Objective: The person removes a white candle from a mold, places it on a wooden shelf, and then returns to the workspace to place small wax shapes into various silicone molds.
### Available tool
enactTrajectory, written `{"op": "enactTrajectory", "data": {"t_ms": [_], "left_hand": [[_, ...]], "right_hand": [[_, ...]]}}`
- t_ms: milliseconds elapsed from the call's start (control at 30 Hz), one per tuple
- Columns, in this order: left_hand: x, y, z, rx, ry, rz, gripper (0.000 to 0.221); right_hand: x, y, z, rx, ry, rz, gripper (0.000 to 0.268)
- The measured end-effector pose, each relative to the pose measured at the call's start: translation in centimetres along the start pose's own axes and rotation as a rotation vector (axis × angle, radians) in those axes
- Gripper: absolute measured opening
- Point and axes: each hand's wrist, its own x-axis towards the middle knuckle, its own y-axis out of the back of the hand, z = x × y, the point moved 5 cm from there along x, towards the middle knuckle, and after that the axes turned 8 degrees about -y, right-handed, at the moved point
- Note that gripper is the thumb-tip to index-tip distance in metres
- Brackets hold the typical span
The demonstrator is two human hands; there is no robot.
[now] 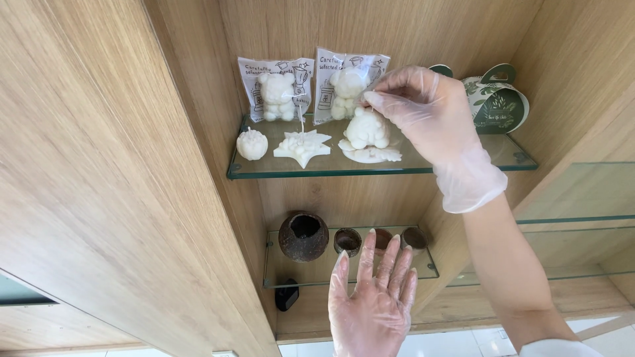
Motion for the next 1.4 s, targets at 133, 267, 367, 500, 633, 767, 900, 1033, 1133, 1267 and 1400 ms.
{"op": "enactTrajectory", "data": {"t_ms": [133, 267, 367, 500, 633, 767, 900, 1033, 1133, 1267, 1400], "left_hand": [[-0.6, -0.5, -0.1, -0.008, -0.008, 0.074, 0.078], [-0.8, -0.1, 0.0, -0.018, -0.025, 0.054, 0.078], [-0.9, 0.1, 0.1, -0.018, -0.033, 0.047, 0.078], [-1.0, 0.5, -0.1, -0.028, -0.024, 0.006, 0.077], [-1.4, -0.1, -0.1, -0.02, -0.032, 0.049, 0.077], [-1.6, 0.0, -0.1, -0.035, -0.031, 0.097, 0.076], [-1.7, 0.0, 0.0, -0.045, -0.025, 0.093, 0.076], [-1.7, 0.1, -0.1, -0.063, -0.016, 0.092, 0.076], [-1.7, 0.1, -0.1, -0.074, -0.005, 0.099, 0.076], [-1.6, 0.4, -0.1, -0.073, -0.005, 0.066, 0.076], [-1.7, 0.5, -0.2, -0.067, -0.003, 0.028, 0.076]], "right_hand": [[-0.3, 0.4, -0.3, -0.214, 0.041, 0.018, 0.011], [-0.1, 0.8, -0.6, -0.354, 0.106, 0.036, 0.012], [-0.2, 1.1, -0.7, -0.383, 0.138, 0.029, 0.012], [-0.3, 1.4, -1.2, -0.407, 0.177, -0.003, 0.013], [-0.1, 1.5, -1.2, -0.447, 0.173, 0.009, 0.012], [-0.2, 1.4, -1.5, -0.438, 0.161, 0.01, 0.012], [0.0, 1.4, -1.2, -0.405, 0.129, -0.031, 0.011], [0.0, 1.4, -1.0, -0.322, 0.136, -0.056, 0.011], [0.0, 1.5, -1.0, -0.31, 0.104, -0.047, 0.01], [0.1, 1.6, -0.7, -0.321, 0.096, -0.043, 0.009], [0.1, 1.6, -0.6, -0.309, 0.064, -0.019, 0.01]]}}
